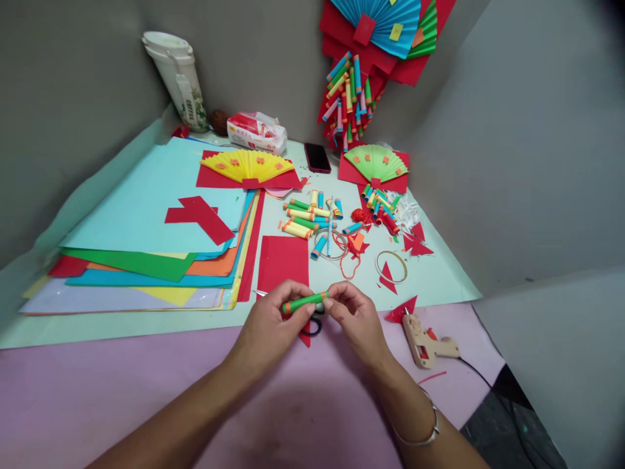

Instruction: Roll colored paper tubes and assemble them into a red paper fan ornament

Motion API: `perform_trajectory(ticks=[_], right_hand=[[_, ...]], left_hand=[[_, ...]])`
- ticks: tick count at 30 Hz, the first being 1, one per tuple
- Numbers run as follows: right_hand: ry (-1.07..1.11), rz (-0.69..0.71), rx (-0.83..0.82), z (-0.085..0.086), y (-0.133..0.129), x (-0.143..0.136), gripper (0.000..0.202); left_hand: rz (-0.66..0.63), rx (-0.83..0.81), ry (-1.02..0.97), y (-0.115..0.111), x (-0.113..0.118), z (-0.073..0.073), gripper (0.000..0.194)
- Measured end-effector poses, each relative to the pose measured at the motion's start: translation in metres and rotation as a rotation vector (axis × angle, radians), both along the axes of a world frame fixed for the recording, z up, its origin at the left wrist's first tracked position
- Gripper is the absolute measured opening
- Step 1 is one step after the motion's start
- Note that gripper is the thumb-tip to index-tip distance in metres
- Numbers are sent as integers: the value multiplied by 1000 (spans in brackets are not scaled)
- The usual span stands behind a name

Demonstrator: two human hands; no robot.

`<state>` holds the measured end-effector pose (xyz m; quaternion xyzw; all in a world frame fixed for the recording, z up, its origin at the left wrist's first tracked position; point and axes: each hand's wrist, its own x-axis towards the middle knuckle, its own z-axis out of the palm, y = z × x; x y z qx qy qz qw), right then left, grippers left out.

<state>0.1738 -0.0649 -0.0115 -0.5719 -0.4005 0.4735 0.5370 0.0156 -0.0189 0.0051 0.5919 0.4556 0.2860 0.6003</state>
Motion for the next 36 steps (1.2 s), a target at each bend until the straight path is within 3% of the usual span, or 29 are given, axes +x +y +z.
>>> perform_trajectory(ticks=[4,10,18,36], right_hand=[[47,-14,-16,-1,1,1,16],[168,-129,-5,-10,2,7,17],[198,-232,-15,-12,1,9,18],[243,-185,-2,-9,1,1,15]], left_hand=[[8,-10,-22,-1,0,3,17],[127,-26,-109,3,-3,0,36],[160,-33,-140,5,-4,-2,19],[187,-57,-137,6,-6,-4,20]])
